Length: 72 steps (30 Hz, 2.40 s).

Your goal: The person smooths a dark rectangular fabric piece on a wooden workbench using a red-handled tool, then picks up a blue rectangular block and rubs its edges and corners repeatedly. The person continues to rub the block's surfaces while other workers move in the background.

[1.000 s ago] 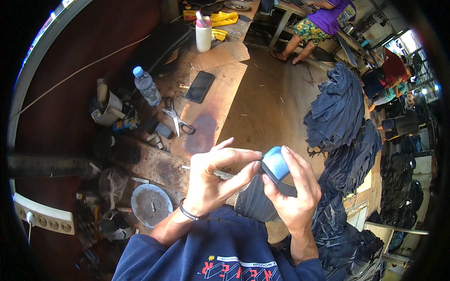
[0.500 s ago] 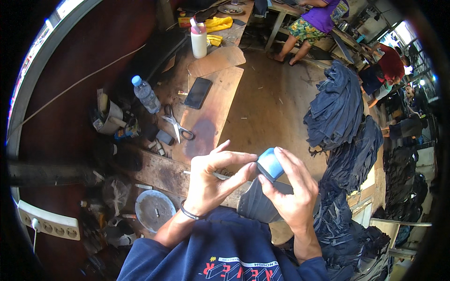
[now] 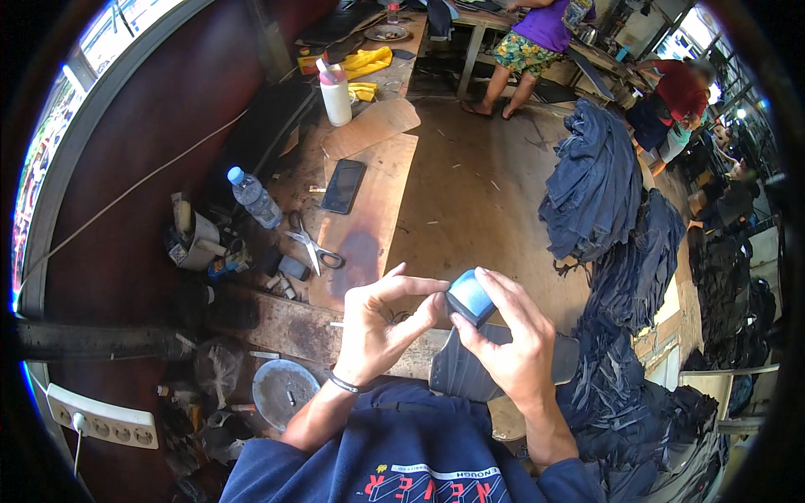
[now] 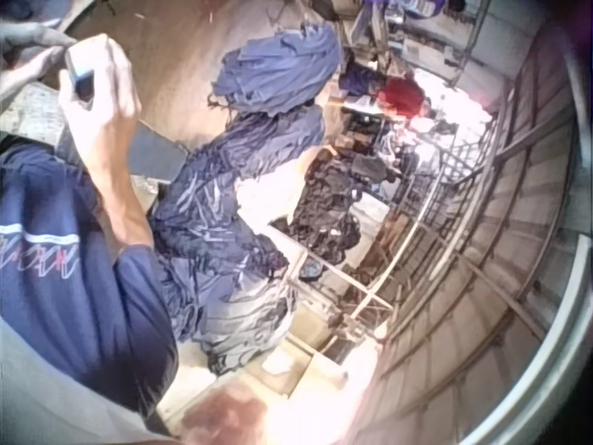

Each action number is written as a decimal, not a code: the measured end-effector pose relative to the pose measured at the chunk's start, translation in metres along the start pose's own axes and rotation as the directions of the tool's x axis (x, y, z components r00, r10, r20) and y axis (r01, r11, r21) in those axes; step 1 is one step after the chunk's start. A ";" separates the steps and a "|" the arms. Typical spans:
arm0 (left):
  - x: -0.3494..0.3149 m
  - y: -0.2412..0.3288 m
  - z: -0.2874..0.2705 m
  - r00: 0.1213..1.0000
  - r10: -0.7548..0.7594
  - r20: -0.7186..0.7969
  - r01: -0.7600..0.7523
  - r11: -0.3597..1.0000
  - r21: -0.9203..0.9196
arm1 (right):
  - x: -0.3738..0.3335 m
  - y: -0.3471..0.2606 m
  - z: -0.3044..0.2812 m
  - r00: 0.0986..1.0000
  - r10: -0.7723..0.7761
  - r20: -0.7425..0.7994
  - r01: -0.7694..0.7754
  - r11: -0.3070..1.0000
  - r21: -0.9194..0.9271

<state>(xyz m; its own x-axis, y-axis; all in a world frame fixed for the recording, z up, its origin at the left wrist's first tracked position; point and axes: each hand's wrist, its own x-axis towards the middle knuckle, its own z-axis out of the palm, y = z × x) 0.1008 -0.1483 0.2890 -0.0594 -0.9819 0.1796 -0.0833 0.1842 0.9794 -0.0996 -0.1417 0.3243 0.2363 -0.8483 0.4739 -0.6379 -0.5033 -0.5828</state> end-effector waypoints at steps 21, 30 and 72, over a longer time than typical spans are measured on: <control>-0.003 -0.005 0.005 0.997 0.045 -0.062 -0.043 0.998 0.040 | -0.001 -0.004 -0.001 1.000 0.025 0.013 -0.026 0.999 0.025; -0.001 -0.001 -0.002 1.000 0.010 0.014 -0.011 0.998 0.059 | 0.000 -0.004 -0.004 0.999 0.004 0.040 -0.002 0.999 -0.050; 0.000 -0.017 0.004 0.998 -0.046 0.034 0.050 0.991 -0.124 | 0.000 0.001 -0.002 0.998 0.047 0.042 -0.047 0.999 -0.012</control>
<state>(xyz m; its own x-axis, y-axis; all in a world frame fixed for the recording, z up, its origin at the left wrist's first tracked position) 0.0982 -0.1514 0.2719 -0.0892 -0.9874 0.1310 0.0374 0.1281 0.9910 -0.1014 -0.1417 0.3252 0.2366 -0.8772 0.4178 -0.6574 -0.4612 -0.5960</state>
